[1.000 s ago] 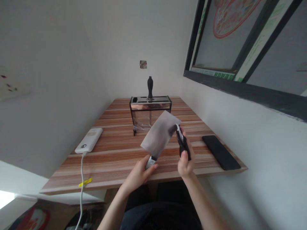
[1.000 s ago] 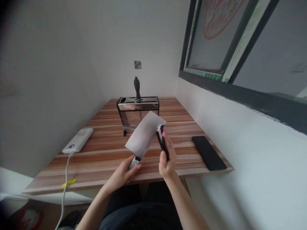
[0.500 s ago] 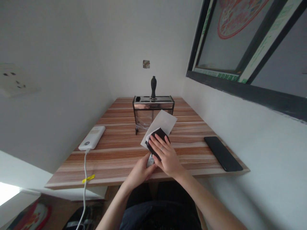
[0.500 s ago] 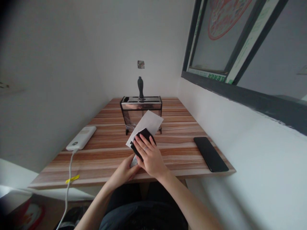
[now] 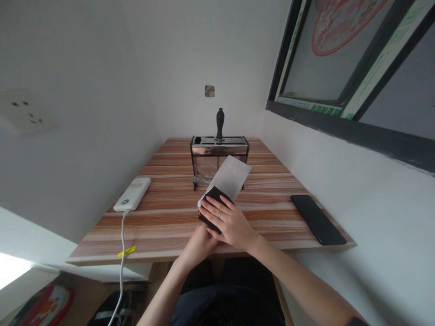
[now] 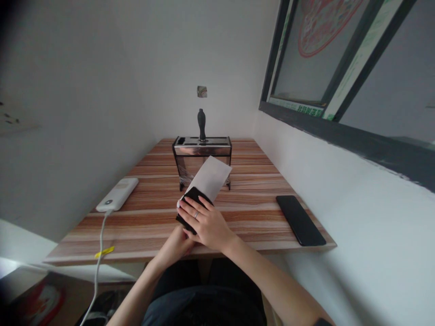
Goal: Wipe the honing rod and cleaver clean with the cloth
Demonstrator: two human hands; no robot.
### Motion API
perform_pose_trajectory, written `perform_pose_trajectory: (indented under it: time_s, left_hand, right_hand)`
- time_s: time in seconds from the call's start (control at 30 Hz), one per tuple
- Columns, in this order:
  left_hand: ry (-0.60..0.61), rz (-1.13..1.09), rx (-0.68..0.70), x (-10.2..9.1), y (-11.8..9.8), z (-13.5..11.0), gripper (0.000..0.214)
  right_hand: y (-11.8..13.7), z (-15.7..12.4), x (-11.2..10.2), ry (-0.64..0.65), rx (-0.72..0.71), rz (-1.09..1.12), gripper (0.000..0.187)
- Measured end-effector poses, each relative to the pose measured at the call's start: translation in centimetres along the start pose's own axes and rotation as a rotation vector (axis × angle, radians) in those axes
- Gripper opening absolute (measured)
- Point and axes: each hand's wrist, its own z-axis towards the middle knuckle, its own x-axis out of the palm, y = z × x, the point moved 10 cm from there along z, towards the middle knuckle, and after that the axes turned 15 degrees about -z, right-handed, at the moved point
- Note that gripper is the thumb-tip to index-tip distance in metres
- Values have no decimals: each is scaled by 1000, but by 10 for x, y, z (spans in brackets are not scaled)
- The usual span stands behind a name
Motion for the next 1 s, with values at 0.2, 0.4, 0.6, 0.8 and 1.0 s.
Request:
perform_pose_trajectory:
  time_s: [0.2,0.4,0.6,0.8,1.0]
  left_hand:
    - [-20,58,40,0,-11,-2,5]
    - [56,99,-12,7,-15,-4,15]
    - [109,108,-39,13,-13,-6,18]
    - [103,158,-22,13,-16,-6,15]
    - [101,186,-52,12,-10,-4,15]
  right_hand:
    - [-5,5,-8,-70,23,36,60]
    - [-31,7,-11,-30,88,-59,58]
    - [-68,12,-22,-64,164,-173,55]
    - [-107,17,-36,-127,321,-335,52]
    - [-115,24,-37,-118,345,-418,48]
